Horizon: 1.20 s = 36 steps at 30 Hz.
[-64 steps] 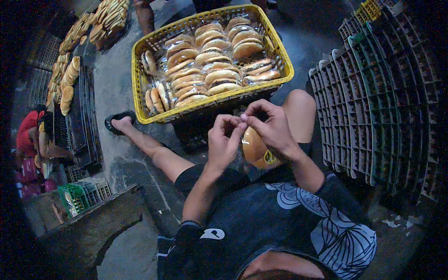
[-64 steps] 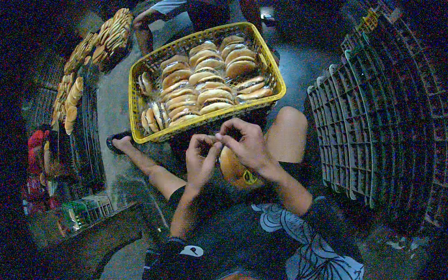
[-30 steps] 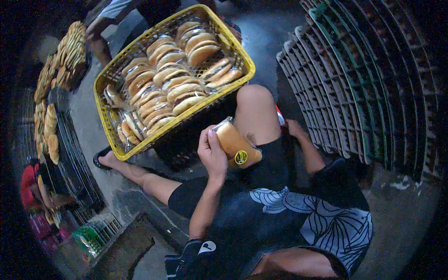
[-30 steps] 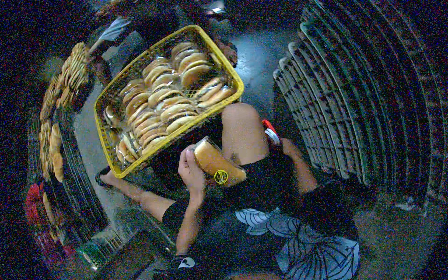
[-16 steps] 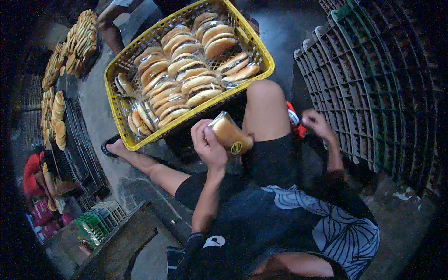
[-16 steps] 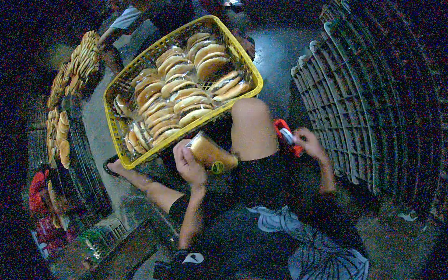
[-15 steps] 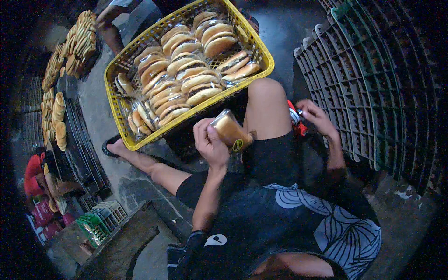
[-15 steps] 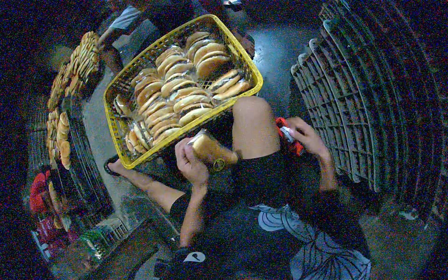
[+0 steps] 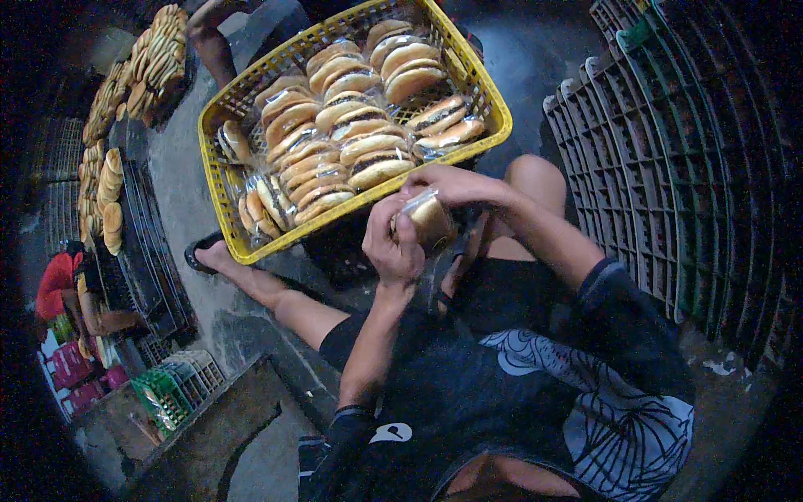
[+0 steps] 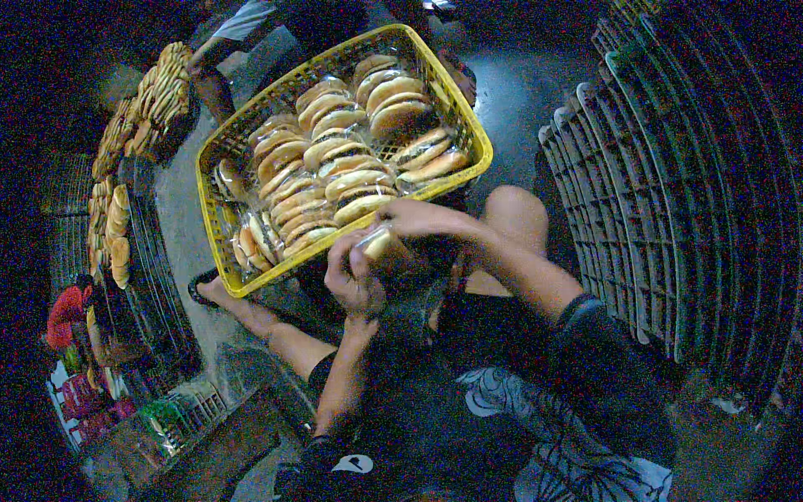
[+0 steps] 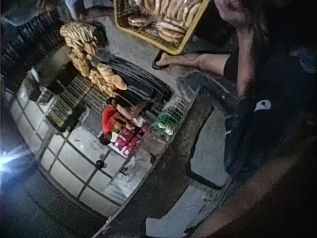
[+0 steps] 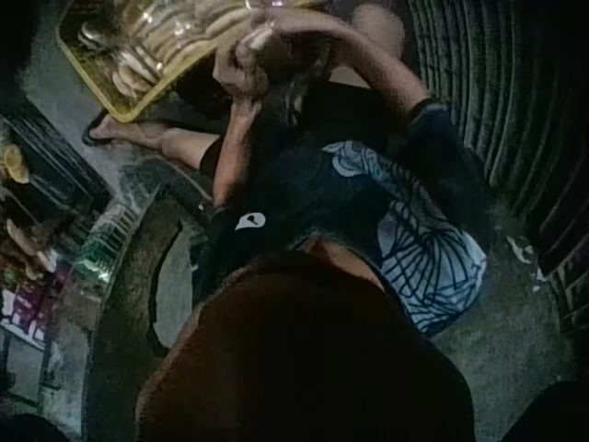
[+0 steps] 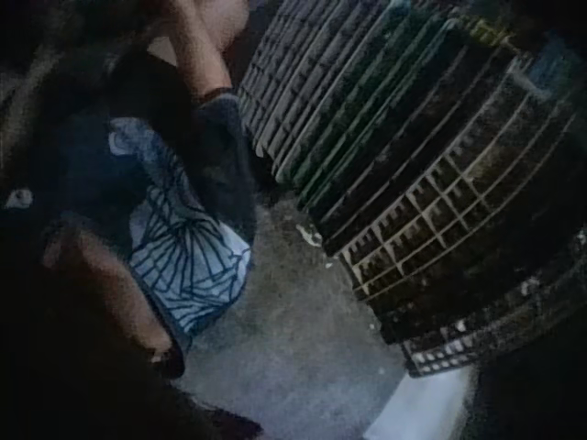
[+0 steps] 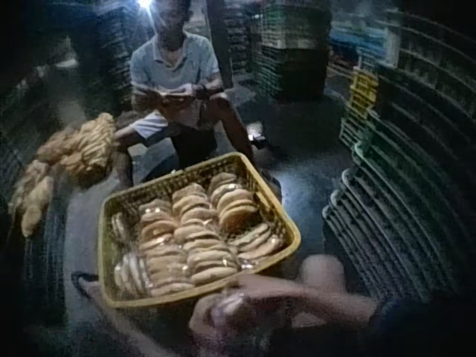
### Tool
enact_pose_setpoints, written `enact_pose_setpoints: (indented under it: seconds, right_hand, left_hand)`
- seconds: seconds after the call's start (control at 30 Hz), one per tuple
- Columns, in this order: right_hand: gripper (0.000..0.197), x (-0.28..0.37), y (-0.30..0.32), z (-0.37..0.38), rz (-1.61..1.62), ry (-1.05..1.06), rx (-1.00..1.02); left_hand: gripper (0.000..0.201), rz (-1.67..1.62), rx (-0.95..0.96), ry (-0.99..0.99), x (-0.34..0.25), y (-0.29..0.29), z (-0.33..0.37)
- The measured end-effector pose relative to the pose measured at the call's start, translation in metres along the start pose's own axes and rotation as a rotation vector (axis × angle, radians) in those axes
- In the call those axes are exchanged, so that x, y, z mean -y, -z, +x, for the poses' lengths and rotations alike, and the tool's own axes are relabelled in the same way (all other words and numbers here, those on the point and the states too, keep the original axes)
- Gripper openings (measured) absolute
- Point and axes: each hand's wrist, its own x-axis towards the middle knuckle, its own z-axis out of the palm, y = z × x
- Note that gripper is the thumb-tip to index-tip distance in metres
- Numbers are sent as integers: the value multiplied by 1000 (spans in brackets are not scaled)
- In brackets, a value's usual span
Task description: The person sits on the floor and repeatedly picks buns from a basket, places them into clear plastic bags, and seals the bags. The sealed buns are then placed back into the basket. The process is repeated continuously.
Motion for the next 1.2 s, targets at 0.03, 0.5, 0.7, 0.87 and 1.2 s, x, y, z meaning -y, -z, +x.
enact_pose_setpoints:
  seconds: [0.03, 0.5, 0.7, 0.87, 1.2]
  right_hand:
    - [42, 3, -1, 8, 492, -49, -39]
    - [37, -4, 138, 8, 11, -105, -669]
    - [34, -48, 152, 124, -797, -118, -597]
    - [29, -104, 140, 141, -1310, -103, -504]
    - [59, 91, 55, -52, -301, 315, -212]
  left_hand:
    - [26, 79, 42, 122, 5, 0, 2]
    - [42, 645, 949, 60, 158, -140, 176]
    - [64, 878, 984, -35, 150, -119, 97]
    - [54, 279, 760, 204, 124, -35, 82]
    - [87, -859, 17, 552, 10, 1, 8]
